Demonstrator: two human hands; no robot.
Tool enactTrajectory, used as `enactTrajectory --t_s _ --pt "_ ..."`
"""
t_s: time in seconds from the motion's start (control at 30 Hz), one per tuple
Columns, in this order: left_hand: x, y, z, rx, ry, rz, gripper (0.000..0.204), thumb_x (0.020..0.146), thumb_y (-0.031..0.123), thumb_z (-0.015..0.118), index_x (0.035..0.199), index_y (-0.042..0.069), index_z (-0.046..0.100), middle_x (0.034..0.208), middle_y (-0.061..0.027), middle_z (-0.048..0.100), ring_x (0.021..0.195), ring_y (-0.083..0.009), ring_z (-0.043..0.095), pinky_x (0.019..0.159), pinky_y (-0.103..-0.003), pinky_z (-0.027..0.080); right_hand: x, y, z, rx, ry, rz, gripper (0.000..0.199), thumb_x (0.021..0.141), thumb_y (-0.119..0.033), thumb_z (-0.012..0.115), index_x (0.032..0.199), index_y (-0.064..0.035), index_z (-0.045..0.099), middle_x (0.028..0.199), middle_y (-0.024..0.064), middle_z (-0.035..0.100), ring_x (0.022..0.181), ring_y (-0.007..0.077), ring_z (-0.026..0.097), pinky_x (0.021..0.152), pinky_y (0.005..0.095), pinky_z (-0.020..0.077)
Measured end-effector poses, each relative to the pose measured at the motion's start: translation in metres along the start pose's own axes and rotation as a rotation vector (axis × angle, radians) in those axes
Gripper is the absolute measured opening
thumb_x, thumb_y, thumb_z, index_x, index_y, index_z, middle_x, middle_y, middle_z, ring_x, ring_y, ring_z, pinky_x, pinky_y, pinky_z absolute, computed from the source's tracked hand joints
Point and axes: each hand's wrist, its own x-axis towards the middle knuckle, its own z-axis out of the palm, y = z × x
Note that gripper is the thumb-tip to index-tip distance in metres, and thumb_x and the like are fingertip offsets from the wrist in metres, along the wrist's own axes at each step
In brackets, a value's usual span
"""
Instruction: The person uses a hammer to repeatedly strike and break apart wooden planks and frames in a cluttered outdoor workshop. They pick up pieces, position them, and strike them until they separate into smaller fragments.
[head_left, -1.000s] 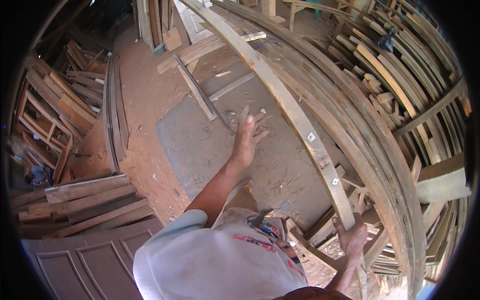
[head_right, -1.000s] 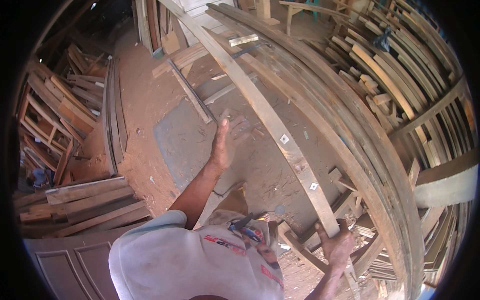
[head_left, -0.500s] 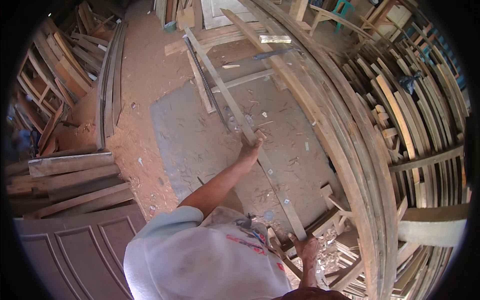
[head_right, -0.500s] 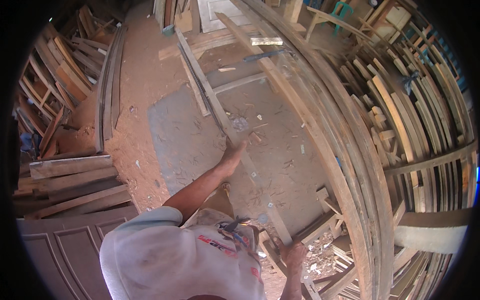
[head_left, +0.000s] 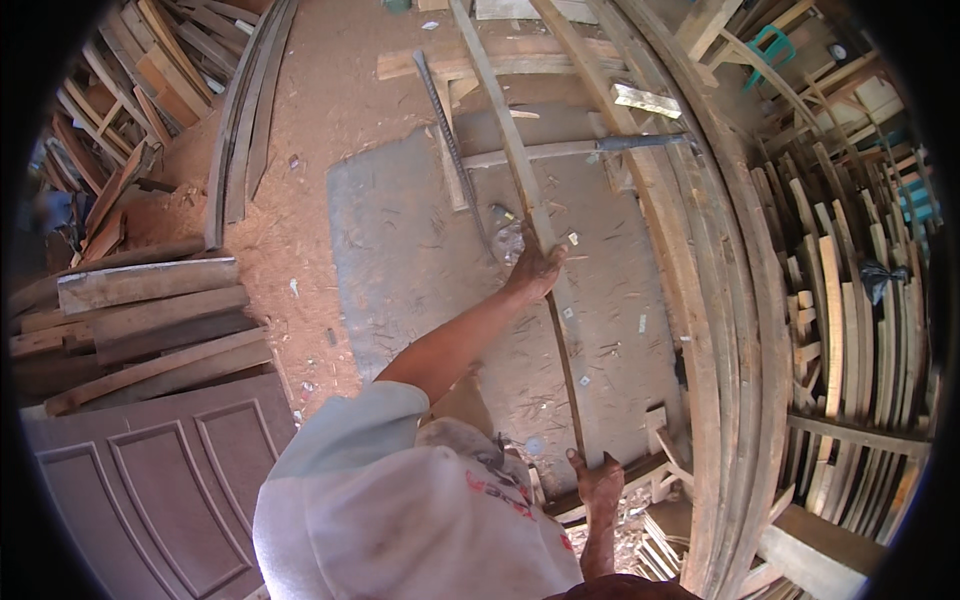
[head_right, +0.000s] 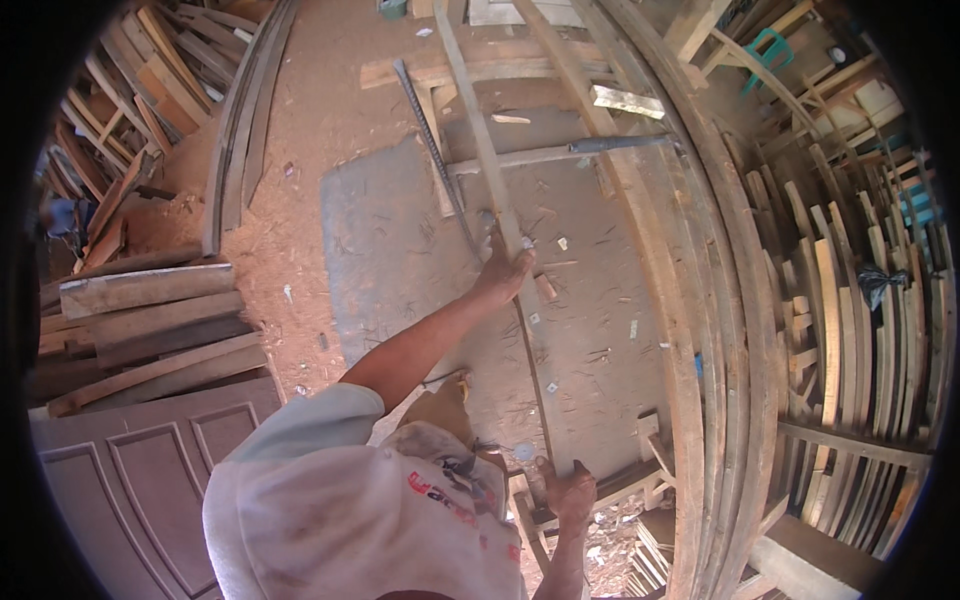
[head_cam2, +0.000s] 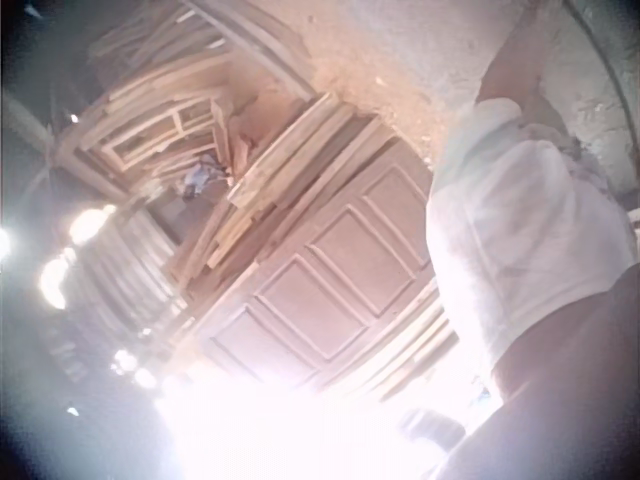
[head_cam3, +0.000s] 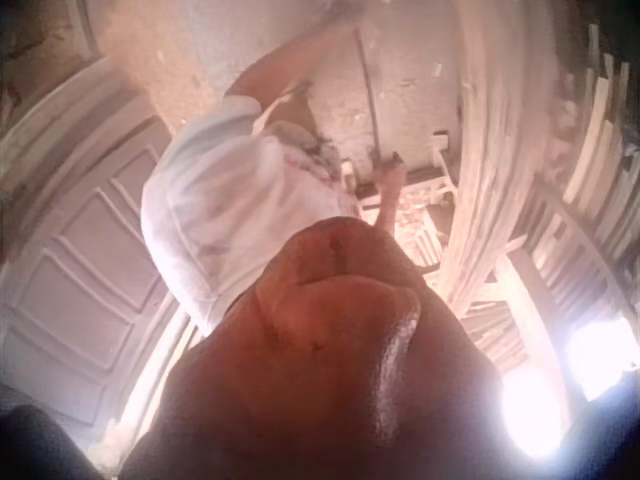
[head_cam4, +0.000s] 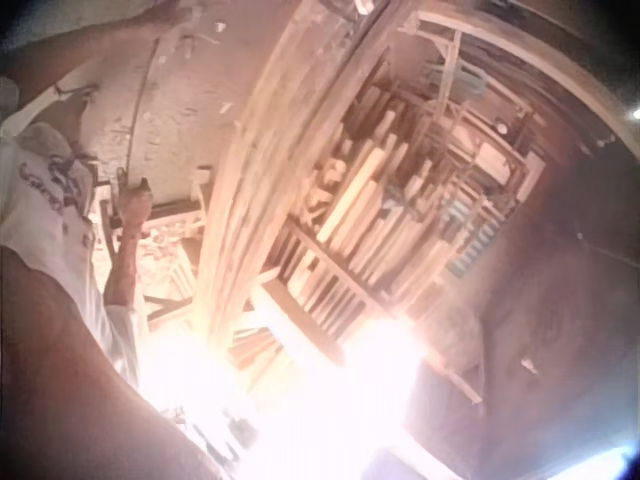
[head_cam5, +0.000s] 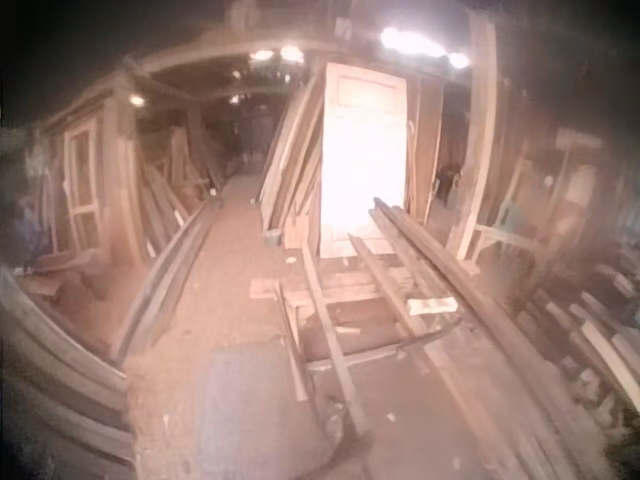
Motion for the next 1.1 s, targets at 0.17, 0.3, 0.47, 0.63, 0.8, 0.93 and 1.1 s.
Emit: enactTrajectory --t_s 0.17,0.3,0.47,0.63,0.8,0.93,1.1 --pt "0.014 -0.01 0.008 0.117 0.071 0.064 0.106 0.095 0.046 0.058 0.154 -0.006 -0.014 0.137 -0.0343 0.05 0.123 -0.0407 0.058 0.101 -0.041 0.047 0.019 0.009 0.011 -0.052 0.046 -0.024 0.067 0.072 -0.046 0.087 0.106 0.0095 0.068 0.092 0.0273 0.072 0.089 0.0442 0.071 0.078 0.0458 0.055" --pt "0.008 -0.004 0.01 0.096 0.017 0.042 0.104 0.096 0.038 0.061 0.154 -0.006 -0.013 0.137 -0.0302 0.051 0.121 -0.036 0.059 0.098 -0.039 0.049 0.016 0.015 0.014 0.026 0.041 -0.033 0.063 0.072 -0.045 0.088 0.101 0.008 0.069 0.088 0.0252 0.073 0.084 0.0409 0.072 0.076 0.0452 0.0551" --pt "0.005 -0.01 0.009 -0.013 0.026 0.059 0.1 0.095 0.026 0.063 0.155 -0.002 -0.013 0.139 -0.0256 0.05 0.119 -0.0309 0.059 0.098 -0.038 0.049 0.019 0.017 0.012 0.018 0.02 -0.038 0.062 0.073 -0.045 0.088 0.097 0.0084 0.069 0.087 0.0248 0.073 0.082 0.0378 0.072 0.075 0.0446 0.0555" --pt "-0.004 0.035 -0.003 -0.313 -0.088 -0.138 0.097 0.096 0.03 0.06 0.156 0.0 -0.011 0.141 -0.0305 0.047 0.123 -0.0374 0.057 0.102 -0.041 0.046 0.013 -0.015 -0.005 0.078 -0.017 -0.013 0.061 0.074 -0.045 0.087 0.099 0.0077 0.068 0.087 0.0247 0.073 0.082 0.0397 0.072 0.075 0.0449 0.0565" --pt "-0.004 0.02 -0.017 -0.078 -0.049 0.073 0.099 0.096 0.041 0.058 0.156 0.0 -0.01 0.143 -0.0344 0.044 0.129 -0.0409 0.053 0.105 -0.043 0.043 0.013 -0.014 0.0 0.118 0.108 -0.192 0.076 0.072 -0.053 0.085 0.12 0.0015 0.061 0.103 0.0263 0.067 0.095 0.0459 0.066 0.079 0.0529 0.0533" --pt "0.001 0.021 -0.037 -0.146 -0.162 0.135 0.102 0.096 0.051 0.056 0.155 0.0 -0.009 0.142 -0.0349 0.043 0.132 -0.0411 0.05 0.108 -0.041 0.041 0.016 -0.049 -0.006 0.129 0.063 -0.214 0.079 0.072 -0.048 0.086 0.128 -0.0005 0.056 0.112 0.0274 0.063 0.104 0.0461 0.063 0.082 0.0536 0.052" --pt "0.026 -0.017 -0.056 -0.146 -0.37 0.11 0.082 0.099 0.049 0.054 0.153 0.0 0.015 0.137 -0.024 0.049 0.125 -0.0314 0.053 0.104 -0.04 0.042 0.039 -0.105 0.013 -0.068 0.163 -0.24 0.072 0.074 -0.041 0.086 0.127 -0.0012 0.056 0.11 0.0255 0.065 0.102 0.0445 0.064 0.082 0.0527 0.0522"
